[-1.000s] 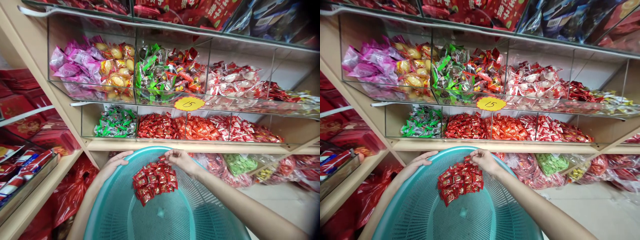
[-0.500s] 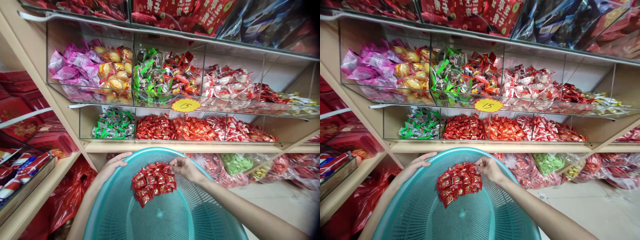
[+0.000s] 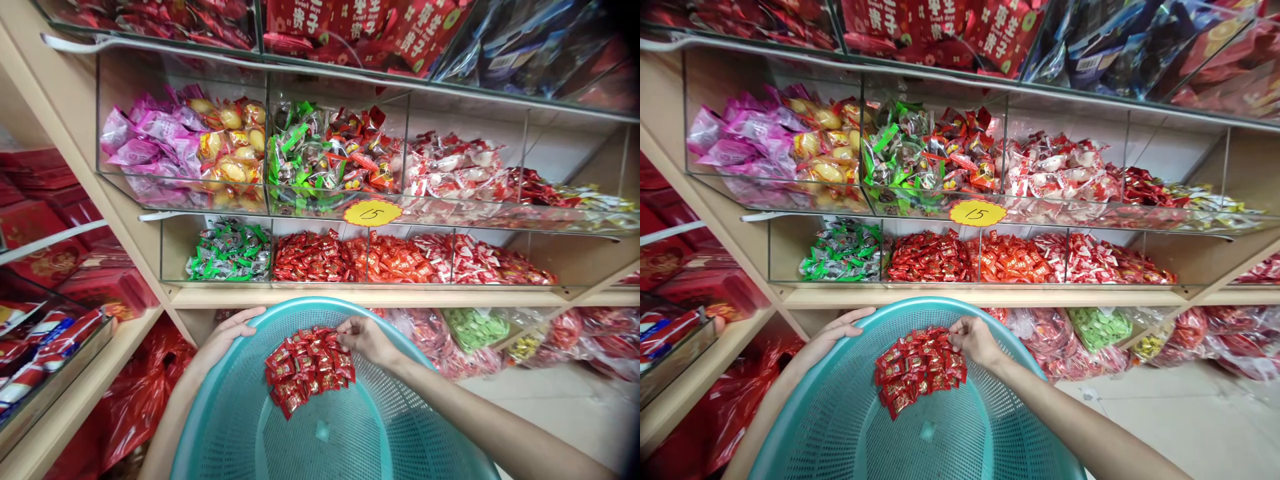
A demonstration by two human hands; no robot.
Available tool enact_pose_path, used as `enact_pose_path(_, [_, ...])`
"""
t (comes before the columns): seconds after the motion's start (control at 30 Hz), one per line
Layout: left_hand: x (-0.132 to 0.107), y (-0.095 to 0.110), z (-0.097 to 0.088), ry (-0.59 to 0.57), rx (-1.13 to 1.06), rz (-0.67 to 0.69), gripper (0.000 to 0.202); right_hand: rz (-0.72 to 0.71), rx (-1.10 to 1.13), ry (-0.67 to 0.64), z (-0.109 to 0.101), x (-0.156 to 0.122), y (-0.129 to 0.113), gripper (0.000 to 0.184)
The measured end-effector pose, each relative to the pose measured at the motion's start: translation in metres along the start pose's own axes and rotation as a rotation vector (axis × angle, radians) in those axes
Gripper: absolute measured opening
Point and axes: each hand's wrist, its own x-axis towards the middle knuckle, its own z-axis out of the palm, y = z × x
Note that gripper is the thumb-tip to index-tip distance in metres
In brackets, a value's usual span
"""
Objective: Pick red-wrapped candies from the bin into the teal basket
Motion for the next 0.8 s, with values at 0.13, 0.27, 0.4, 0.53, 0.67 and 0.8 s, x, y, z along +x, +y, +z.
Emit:
enact_pose_path(0.13, [0.001,0.0,-0.001,0.01,0.027,0.004,0.047,-0.032,0.017,0.032,0.003,0.002,-0.002,0.021])
enact_pose_path(0.27, [0.002,-0.001,-0.002,-0.011,0.017,0.011,0.047,-0.014,0.02,0.036,0.003,0.003,0.0,0.024])
enact_pose_path(0.4, [0.0,0.0,-0.001,-0.02,0.009,-0.003,0.047,-0.037,-0.048,0.053,0.004,0.003,0.005,0.022])
enact_pose_path(0.53, [-0.001,0.001,0.001,-0.015,0.003,0.02,0.044,-0.097,-0.112,0.07,0.007,0.004,0.003,0.019])
enact_pose_path(0.67, [0.0,0.0,-0.001,0.002,0.014,0.015,0.044,-0.131,-0.118,0.077,0.012,0.009,0.002,0.018])
enact_pose_path(0.8, [0.002,-0.002,-0.005,-0.002,0.028,0.017,0.042,-0.16,-0.191,0.096,0.015,0.011,0.009,0.014])
